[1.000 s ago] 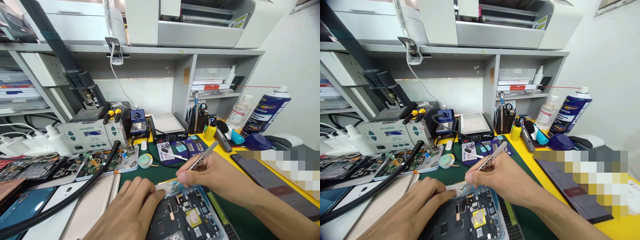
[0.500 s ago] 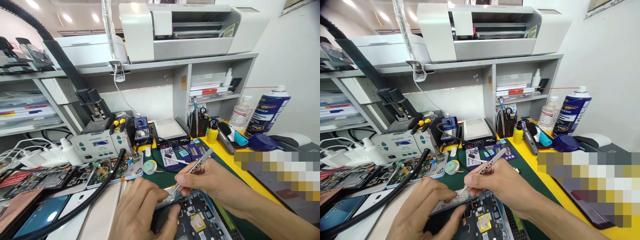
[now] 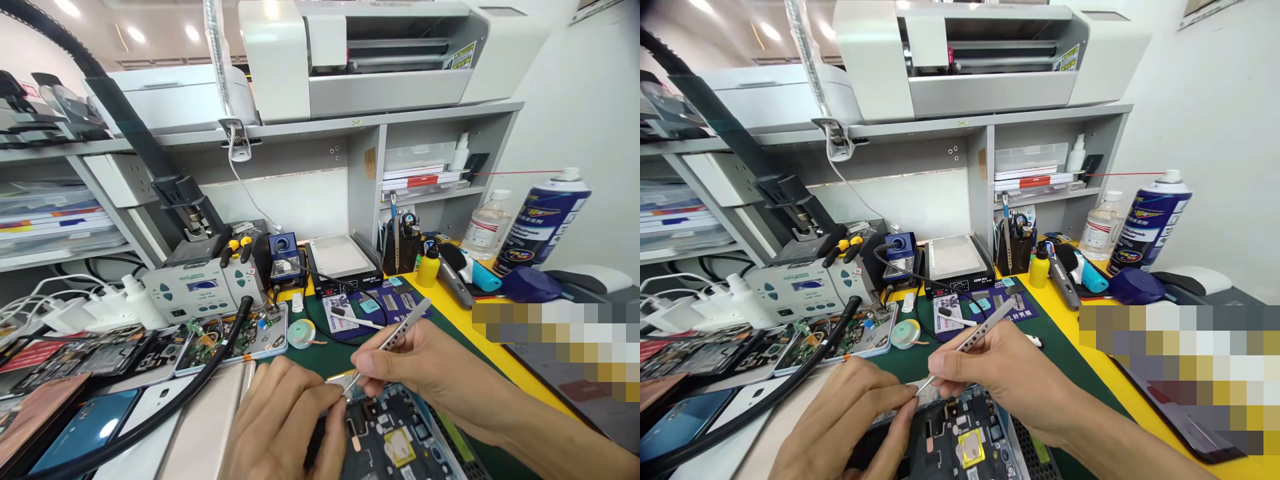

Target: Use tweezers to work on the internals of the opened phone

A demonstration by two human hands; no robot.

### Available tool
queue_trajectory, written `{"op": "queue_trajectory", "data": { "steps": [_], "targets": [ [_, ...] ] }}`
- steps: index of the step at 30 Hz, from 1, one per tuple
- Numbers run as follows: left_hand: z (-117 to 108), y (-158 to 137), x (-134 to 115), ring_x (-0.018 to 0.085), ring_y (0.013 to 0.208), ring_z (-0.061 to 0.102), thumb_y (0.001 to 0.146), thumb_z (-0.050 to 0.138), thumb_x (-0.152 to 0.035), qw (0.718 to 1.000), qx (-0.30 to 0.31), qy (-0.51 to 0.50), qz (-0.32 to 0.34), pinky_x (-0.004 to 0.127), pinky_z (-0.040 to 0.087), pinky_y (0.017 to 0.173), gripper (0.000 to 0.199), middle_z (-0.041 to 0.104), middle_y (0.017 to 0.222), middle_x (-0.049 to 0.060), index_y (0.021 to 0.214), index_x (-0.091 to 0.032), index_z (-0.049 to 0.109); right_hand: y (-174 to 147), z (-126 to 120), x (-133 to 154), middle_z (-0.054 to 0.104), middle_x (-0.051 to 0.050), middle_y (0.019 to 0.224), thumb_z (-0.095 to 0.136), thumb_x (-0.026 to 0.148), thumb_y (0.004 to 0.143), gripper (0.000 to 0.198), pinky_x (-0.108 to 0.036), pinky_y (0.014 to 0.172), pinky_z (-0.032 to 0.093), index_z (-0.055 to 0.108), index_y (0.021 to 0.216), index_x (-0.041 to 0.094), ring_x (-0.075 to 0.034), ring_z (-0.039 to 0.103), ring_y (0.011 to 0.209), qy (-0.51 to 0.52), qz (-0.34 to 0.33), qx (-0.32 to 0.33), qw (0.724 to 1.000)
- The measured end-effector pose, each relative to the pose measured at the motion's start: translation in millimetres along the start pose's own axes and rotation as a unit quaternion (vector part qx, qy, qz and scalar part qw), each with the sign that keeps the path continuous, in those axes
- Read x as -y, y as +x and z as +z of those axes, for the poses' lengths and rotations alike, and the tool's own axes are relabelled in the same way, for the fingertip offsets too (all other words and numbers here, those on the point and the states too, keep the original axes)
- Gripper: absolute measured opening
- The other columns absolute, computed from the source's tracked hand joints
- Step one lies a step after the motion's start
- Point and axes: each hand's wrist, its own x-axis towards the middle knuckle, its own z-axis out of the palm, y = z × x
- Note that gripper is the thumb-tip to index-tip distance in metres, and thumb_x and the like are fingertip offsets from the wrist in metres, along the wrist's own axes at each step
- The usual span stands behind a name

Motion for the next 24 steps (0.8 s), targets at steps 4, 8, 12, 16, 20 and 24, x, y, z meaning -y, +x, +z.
{"op": "queue_trajectory", "data": {
  "steps": [4, 8, 12, 16, 20, 24],
  "targets": [
    [-1.7, 1.0, -0.7, 0.015, 0.079, 0.058, 0.088, 0.066, 0.000, 1.000, 0.006, -0.023, -0.009, 0.031, 0.051, 0.069, 0.024, 0.066, 0.088, 0.002, 0.104, -0.018, 0.066, -0.8, -3.7, 0.4, 0.074, -0.001, 0.071, 0.090, 0.038, 0.077, 0.024, -0.027, 0.075, 0.046, 0.081, 0.079, 0.016, -0.014, 0.061, 0.072, -0.009, -0.009, -0.001, 1.000],
    [-3.7, 3.5, -0.5, 0.014, 0.080, 0.058, 0.087, 0.066, 0.002, 0.999, 0.011, -0.052, 0.003, 0.028, 0.053, 0.070, 0.027, 0.067, 0.088, 0.002, 0.107, -0.017, 0.067, -0.9, -6.0, 0.5, 0.075, 0.000, 0.071, 0.090, 0.036, 0.077, 0.022, -0.028, 0.076, 0.046, 0.081, 0.082, 0.017, -0.015, 0.061, 0.073, -0.009, -0.008, -0.003, 1.000],
    [-5.0, 6.0, -0.1, 0.014, 0.082, 0.058, 0.086, 0.067, 0.004, 0.998, 0.011, -0.060, 0.015, 0.027, 0.055, 0.072, 0.028, 0.069, 0.089, 0.003, 0.107, -0.016, 0.067, -0.9, -6.3, 1.0, 0.075, -0.001, 0.071, 0.091, 0.036, 0.076, 0.022, -0.029, 0.076, 0.046, 0.081, 0.083, 0.017, -0.016, 0.063, 0.073, -0.005, -0.006, 0.002, 1.000],
    [-5.6, 7.0, -0.8, 0.014, 0.082, 0.057, 0.085, 0.068, 0.004, 0.998, 0.010, -0.061, 0.019, 0.028, 0.055, 0.072, 0.030, 0.070, 0.091, 0.003, 0.106, -0.016, 0.068, -1.0, -5.0, 4.4, 0.074, -0.001, 0.069, 0.092, 0.036, 0.074, 0.023, -0.029, 0.076, 0.047, 0.081, 0.081, 0.017, -0.016, 0.063, 0.072, -0.005, 0.004, 0.008, 1.000],
    [-5.7, 5.9, -1.6, 0.014, 0.082, 0.057, 0.085, 0.067, 0.004, 0.998, 0.014, -0.061, 0.016, 0.028, 0.055, 0.072, 0.030, 0.071, 0.091, 0.003, 0.107, -0.016, 0.069, -1.7, -4.3, 6.6, 0.074, -0.003, 0.071, 0.093, 0.038, 0.072, 0.027, -0.031, 0.075, 0.048, 0.081, 0.080, 0.015, -0.017, 0.064, 0.072, 0.000, 0.015, 0.017, 1.000],
    [-5.7, 4.4, -1.5, 0.014, 0.082, 0.058, 0.086, 0.068, 0.003, 0.998, 0.011, -0.058, 0.014, 0.028, 0.055, 0.072, 0.028, 0.072, 0.091, 0.002, 0.106, -0.017, 0.069, -1.9, -4.9, 6.2, 0.074, -0.004, 0.071, 0.094, 0.039, 0.070, 0.029, -0.032, 0.075, 0.049, 0.082, 0.079, 0.014, -0.017, 0.063, 0.072, 0.004, 0.019, 0.022, 1.000]
  ]
}}
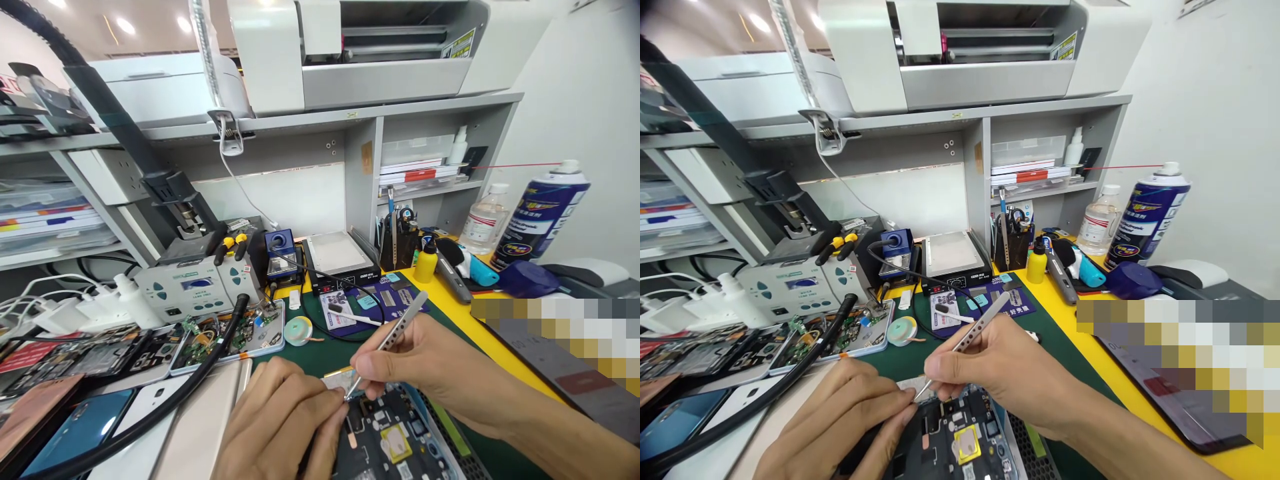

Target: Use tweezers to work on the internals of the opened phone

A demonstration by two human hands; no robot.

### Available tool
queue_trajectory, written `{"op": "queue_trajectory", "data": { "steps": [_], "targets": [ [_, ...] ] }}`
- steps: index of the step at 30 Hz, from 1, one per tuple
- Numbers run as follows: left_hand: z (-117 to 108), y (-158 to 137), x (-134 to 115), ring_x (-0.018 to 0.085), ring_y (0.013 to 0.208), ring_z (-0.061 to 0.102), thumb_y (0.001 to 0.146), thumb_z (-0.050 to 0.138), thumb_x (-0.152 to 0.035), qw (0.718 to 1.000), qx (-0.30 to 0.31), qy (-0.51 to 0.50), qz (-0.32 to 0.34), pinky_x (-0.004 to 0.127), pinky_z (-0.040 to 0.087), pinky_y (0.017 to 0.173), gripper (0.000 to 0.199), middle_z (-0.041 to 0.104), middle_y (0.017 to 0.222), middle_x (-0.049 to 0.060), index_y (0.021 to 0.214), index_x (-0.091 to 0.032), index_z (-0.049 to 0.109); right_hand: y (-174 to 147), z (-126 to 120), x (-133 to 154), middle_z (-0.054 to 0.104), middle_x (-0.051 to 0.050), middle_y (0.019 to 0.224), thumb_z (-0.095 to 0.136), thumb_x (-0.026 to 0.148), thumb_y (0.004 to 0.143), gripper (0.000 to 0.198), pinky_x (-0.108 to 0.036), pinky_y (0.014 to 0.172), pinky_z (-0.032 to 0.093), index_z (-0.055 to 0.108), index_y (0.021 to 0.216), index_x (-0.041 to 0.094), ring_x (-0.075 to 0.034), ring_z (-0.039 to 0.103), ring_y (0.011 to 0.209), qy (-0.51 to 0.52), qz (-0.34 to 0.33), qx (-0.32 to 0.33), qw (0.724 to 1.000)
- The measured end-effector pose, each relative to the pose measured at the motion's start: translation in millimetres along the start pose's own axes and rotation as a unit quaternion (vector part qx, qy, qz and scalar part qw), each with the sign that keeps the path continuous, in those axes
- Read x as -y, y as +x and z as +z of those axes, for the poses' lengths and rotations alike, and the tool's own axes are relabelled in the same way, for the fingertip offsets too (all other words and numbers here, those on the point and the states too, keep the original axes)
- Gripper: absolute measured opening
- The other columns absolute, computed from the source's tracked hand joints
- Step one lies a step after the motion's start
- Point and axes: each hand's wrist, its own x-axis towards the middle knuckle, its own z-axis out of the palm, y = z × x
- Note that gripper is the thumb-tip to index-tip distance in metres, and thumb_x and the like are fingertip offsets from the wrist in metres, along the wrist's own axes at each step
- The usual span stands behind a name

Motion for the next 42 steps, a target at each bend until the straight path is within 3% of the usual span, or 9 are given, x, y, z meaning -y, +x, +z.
{"op": "queue_trajectory", "data": {
  "steps": [42],
  "targets": [
    [0.7, -4.4, -1.5, 0.017, 0.080, 0.054, 0.088, 0.067, 0.000, 1.000, 0.020, 0.005, -0.010, 0.033, 0.050, 0.068, 0.028, 0.072, 0.092, 0.003, 0.109, -0.019, 0.069, 1.2, 2.5, -0.6, 0.078, -0.005, 0.072, 0.095, 0.035, 0.070, 0.026, -0.030, 0.073, 0.052, 0.082, 0.080, 0.014, -0.016, 0.067, 0.069, -0.007, -0.001, -0.008, 1.000]
  ]
}}
